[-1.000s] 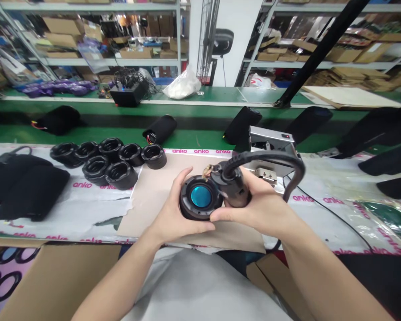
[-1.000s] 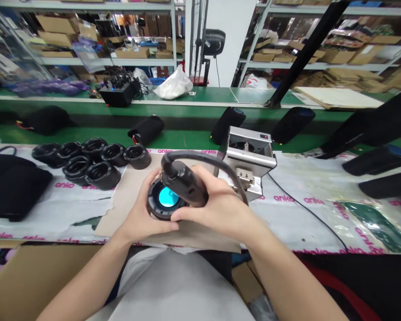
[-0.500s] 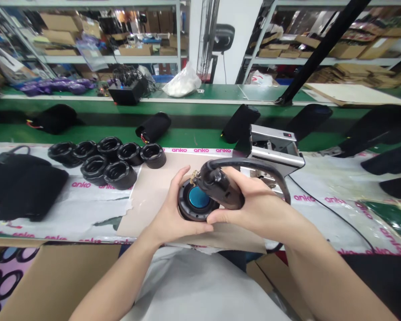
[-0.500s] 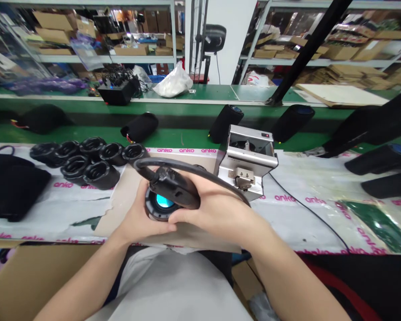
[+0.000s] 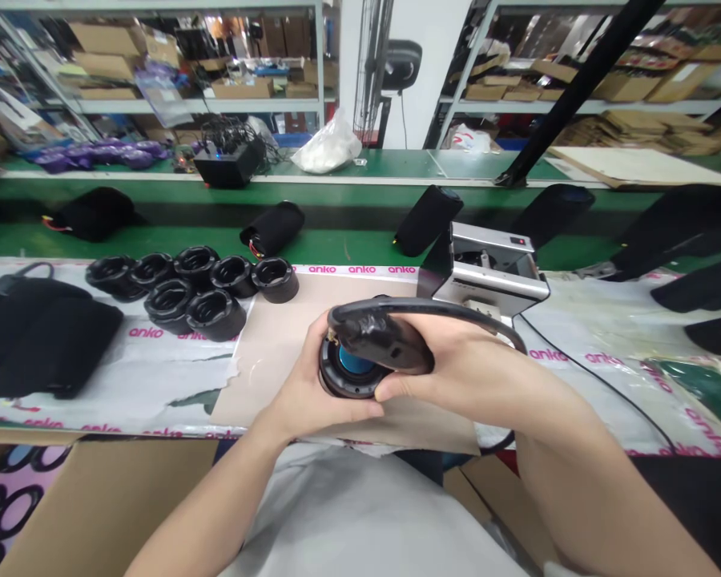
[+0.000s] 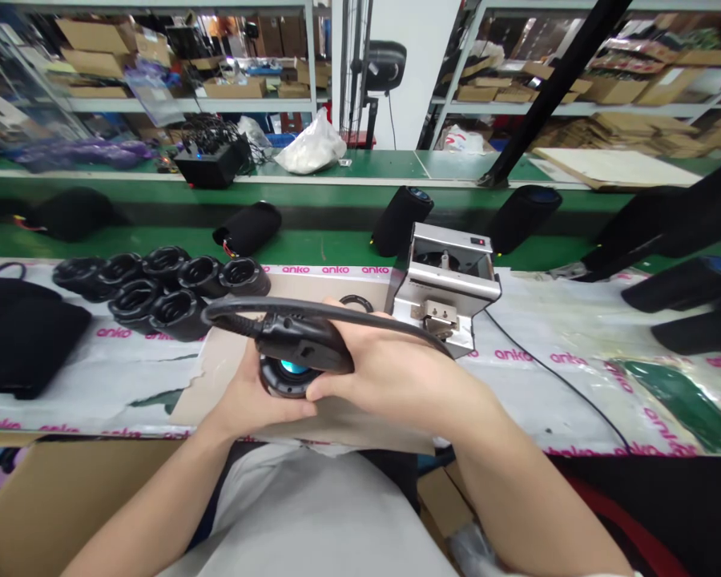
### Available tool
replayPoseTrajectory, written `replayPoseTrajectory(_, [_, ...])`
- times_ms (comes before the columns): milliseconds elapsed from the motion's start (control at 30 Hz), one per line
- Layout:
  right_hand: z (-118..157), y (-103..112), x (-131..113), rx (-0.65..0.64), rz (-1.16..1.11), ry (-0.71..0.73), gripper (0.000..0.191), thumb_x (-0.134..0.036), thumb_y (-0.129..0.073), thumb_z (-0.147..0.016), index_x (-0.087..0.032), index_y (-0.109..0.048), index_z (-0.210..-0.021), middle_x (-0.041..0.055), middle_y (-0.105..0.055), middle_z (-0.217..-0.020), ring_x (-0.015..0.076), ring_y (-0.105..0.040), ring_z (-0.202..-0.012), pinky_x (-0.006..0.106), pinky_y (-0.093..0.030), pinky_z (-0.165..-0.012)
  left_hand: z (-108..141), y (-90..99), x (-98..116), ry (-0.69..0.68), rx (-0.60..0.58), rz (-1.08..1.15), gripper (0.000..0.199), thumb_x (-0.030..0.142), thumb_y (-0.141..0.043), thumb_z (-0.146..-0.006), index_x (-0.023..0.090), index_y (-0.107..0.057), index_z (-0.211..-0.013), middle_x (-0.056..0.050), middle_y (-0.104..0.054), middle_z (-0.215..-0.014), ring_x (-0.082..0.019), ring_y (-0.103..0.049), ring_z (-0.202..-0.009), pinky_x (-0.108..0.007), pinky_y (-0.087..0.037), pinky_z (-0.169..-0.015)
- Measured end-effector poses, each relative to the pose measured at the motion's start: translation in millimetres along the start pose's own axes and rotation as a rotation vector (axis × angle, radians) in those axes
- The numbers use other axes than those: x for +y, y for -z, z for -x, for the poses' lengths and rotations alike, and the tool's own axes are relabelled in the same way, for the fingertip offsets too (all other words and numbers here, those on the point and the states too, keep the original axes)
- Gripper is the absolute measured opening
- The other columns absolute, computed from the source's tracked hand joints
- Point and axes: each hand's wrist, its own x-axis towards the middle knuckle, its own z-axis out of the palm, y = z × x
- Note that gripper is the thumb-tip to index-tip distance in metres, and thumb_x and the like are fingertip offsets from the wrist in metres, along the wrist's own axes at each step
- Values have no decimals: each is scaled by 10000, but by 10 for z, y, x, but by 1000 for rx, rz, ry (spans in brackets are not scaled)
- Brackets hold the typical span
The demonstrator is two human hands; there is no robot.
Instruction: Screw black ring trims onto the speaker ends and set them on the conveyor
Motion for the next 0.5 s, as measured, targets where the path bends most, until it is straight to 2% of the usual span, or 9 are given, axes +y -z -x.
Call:
replayPoseTrajectory(67, [1, -31, 9, 24, -24, -16, 615, -391, -941, -758, -445, -710, -1325, -96, -772, -1209, 213, -755, -1061, 260, -590, -782, -15, -14, 8, -28, 15, 35, 1138, 713, -968, -648, 361, -451, -1599, -134, -595, -1602, -421, -626, -1453, -605, -558, -1198])
replayPoseTrajectory(133, [6, -57, 32, 28, -68, -16, 633, -370, -935, -771, -445, -692, -1350, -92, -776, -1144, 208, -752, -1025, 270, -592, -789, -28, -35, 42, -43, 59, 50, 1148, 770, -956, -595, 346, -506, -1563, -132, -598, -1602, -440, -613, -1460, -624, -533, -1217])
replayPoseTrajectory(200, [19, -51, 71, 35, -155, 26, 592, -350, -933, -772, -403, -711, -1318, -74, -774, -1107, 214, -747, -990, 290, -599, -786, -29, -51, 99, 2, 92, 29, 1066, 723, -979, -609, 312, -571, -1504, -131, -641, -1555, -432, -636, -1434, -603, -539, -1213])
replayPoseTrajectory(267, [43, 5, 135, 146, -312, 70, 547, -353, -967, -730, -322, -749, -1230, -25, -776, -1089, 234, -744, -950, 316, -610, -760, -16, -52, 155, 74, 97, -14, 974, 625, -1006, -658, 277, -603, -1474, -141, -676, -1509, -411, -671, -1396, -554, -567, -1184])
replayPoseTrajectory(333, [83, 106, 224, 387, -554, 79, 448, -352, -987, -729, -272, -751, -1102, 21, -776, -1054, 215, -716, -793, 340, -606, -675, 2, -43, 184, 94, 104, -62, 945, 553, -1018, -680, 254, -606, -1476, -159, -675, -1507, -403, -671, -1399, -526, -572, -1176])
replayPoseTrajectory(400, [137, 223, 329, 732, -819, 140, 377, -383, -997, -747, -264, -731, -986, 21, -753, -943, 158, -611, -604, 327, -565, -543, 8, -32, 176, 41, 115, -95, 933, 526, -1021, -682, 242, -607, -1469, -171, -657, -1528, -400, -644, -1436, -522, -552, -1201])
replayPoseTrajectory(500, [246, 367, 468, 1182, -1075, 343, 220, -386, -914, -887, -251, -744, -920, -13, -639, -849, 108, -554, -608, 265, -575, -528, -14, -25, 126, -41, 106, -89, 908, 552, -1009, -693, 233, -612, -1445, -173, -662, -1517, -386, -632, -1455, -512, -539, -1213])
